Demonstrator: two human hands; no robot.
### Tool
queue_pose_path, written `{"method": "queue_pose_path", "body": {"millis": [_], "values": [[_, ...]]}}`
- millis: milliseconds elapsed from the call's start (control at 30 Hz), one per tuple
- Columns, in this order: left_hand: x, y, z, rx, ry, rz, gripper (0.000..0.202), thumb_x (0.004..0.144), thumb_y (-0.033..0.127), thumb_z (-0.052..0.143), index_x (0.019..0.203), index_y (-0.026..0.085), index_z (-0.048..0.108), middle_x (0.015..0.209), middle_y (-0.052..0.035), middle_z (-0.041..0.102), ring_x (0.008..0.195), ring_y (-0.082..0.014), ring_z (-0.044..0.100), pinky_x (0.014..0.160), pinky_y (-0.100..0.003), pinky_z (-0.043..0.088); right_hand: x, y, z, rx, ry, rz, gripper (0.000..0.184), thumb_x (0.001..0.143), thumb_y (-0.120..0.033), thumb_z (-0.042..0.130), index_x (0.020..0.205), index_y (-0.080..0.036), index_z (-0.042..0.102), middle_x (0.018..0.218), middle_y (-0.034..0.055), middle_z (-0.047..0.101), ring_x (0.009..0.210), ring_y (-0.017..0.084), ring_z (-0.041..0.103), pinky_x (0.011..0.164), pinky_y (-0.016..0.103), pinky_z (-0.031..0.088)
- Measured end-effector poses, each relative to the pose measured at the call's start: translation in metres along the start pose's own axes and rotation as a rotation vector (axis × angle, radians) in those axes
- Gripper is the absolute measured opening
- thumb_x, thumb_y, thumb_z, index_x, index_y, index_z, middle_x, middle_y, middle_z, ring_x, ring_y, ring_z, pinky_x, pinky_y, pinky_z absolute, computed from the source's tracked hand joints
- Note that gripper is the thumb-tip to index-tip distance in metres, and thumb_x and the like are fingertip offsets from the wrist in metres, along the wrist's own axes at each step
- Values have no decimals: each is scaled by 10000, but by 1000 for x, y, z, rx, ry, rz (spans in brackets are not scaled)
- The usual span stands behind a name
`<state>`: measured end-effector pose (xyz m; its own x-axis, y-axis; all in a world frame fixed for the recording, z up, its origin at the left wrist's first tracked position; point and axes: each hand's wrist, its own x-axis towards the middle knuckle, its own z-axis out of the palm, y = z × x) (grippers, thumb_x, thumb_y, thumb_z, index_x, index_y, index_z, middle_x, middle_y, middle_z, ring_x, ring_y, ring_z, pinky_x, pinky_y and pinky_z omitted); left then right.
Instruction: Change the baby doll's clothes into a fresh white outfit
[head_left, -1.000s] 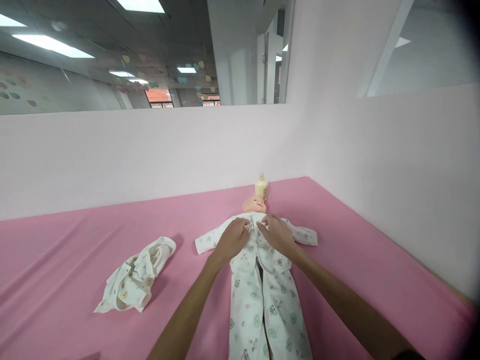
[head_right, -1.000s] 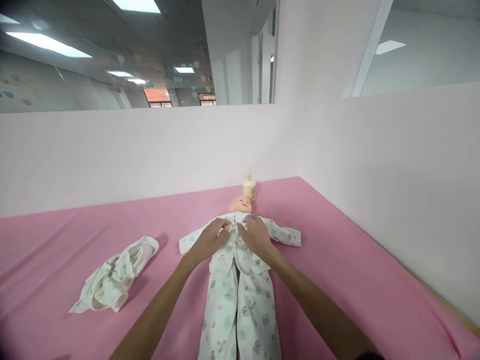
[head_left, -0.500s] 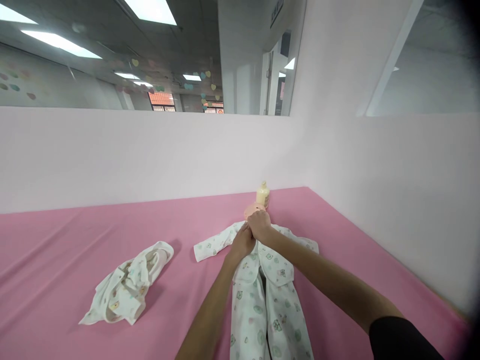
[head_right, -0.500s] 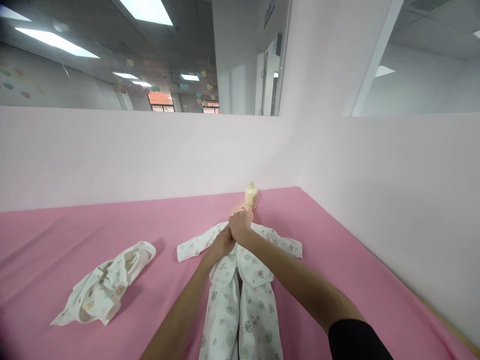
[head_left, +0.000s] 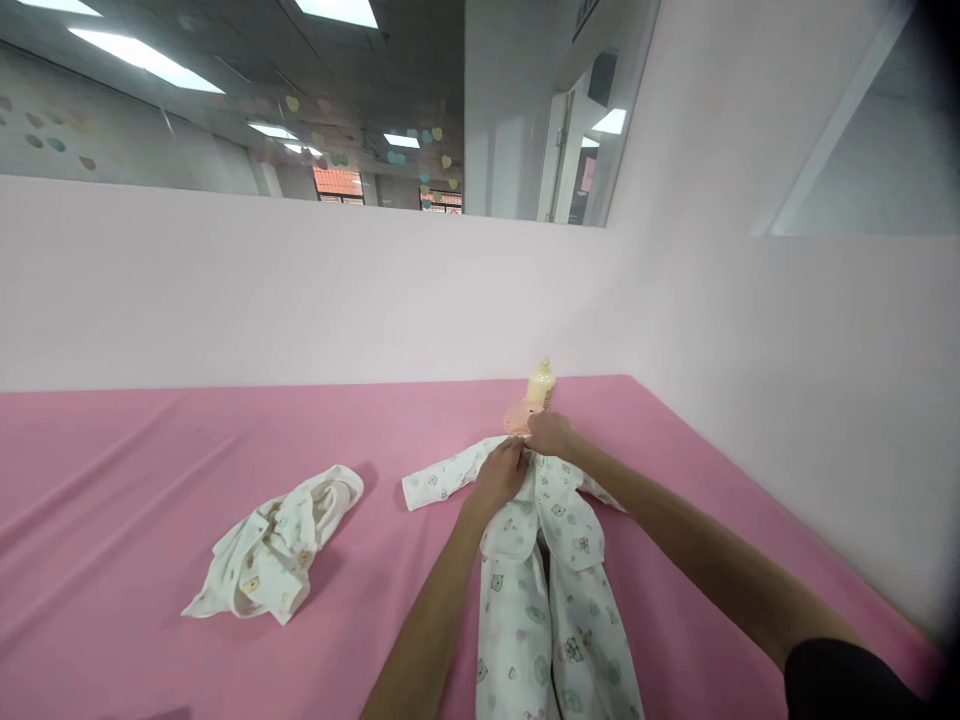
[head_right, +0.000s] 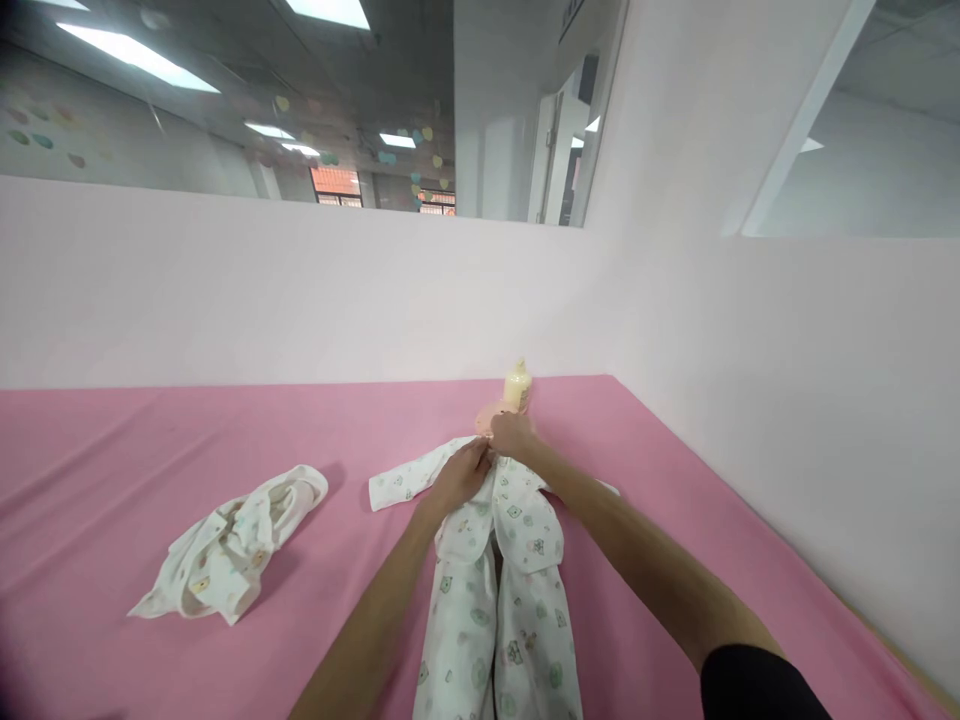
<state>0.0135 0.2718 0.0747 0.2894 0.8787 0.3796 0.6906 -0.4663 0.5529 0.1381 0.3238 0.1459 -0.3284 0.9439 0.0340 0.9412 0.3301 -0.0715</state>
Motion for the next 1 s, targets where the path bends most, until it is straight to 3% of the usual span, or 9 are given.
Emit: {"method": "queue_pose_path", "body": {"millis": [67,167,400,633,767,900,1000], "values": [[2,-2,0,-18,42,31,303,958,235,418,1186,151,599,1241,-116,628,1187,-266,550,1010,-407,438,-5,14,-1,139,-2,14,208,832,-302,615,720,-129,645,731,120,687,738,217,659,634,277,467],[9,-3,1,11,69,44,296,938,258,481,1179,173,629,1247,-100,632,1176,-264,549,1016,-404,417,-20,30,7,348,7,9,300,858,-242,490,572,-160,527,557,35,583,571,140,577,548,232,416],[20,-1,2,130,90,56,245,930,179,463,1031,190,686,1080,-76,652,1059,-221,553,953,-380,424,-42,42,44,666,156,-47,205,891,-273,393,820,-166,553,674,-14,560,601,116,509,551,226,400],[18,1,1,105,106,57,226,928,163,452,970,184,674,1073,-65,657,1052,-207,550,957,-372,412,-33,39,60,688,271,17,146,871,-274,444,759,-200,502,685,-13,552,652,151,505,592,268,360],[19,0,-5,47,112,92,201,920,188,470,949,190,669,1047,-51,672,1037,-204,566,950,-356,411,-36,38,59,678,350,99,217,898,-305,422,703,-216,459,669,4,549,649,172,510,592,294,347],[18,-2,-14,-21,118,7,188,922,270,489,957,202,661,1044,-41,681,1006,-212,577,923,-358,424,-47,35,58,684,417,185,188,924,-357,398,820,-218,469,764,37,593,684,198,548,620,323,382],[17,-2,-17,-37,84,-59,205,918,274,472,942,198,661,1032,-42,680,997,-216,577,904,-362,433,-57,26,58,680,425,187,244,868,-442,522,932,-212,474,855,41,612,743,213,580,658,328,409]]}}
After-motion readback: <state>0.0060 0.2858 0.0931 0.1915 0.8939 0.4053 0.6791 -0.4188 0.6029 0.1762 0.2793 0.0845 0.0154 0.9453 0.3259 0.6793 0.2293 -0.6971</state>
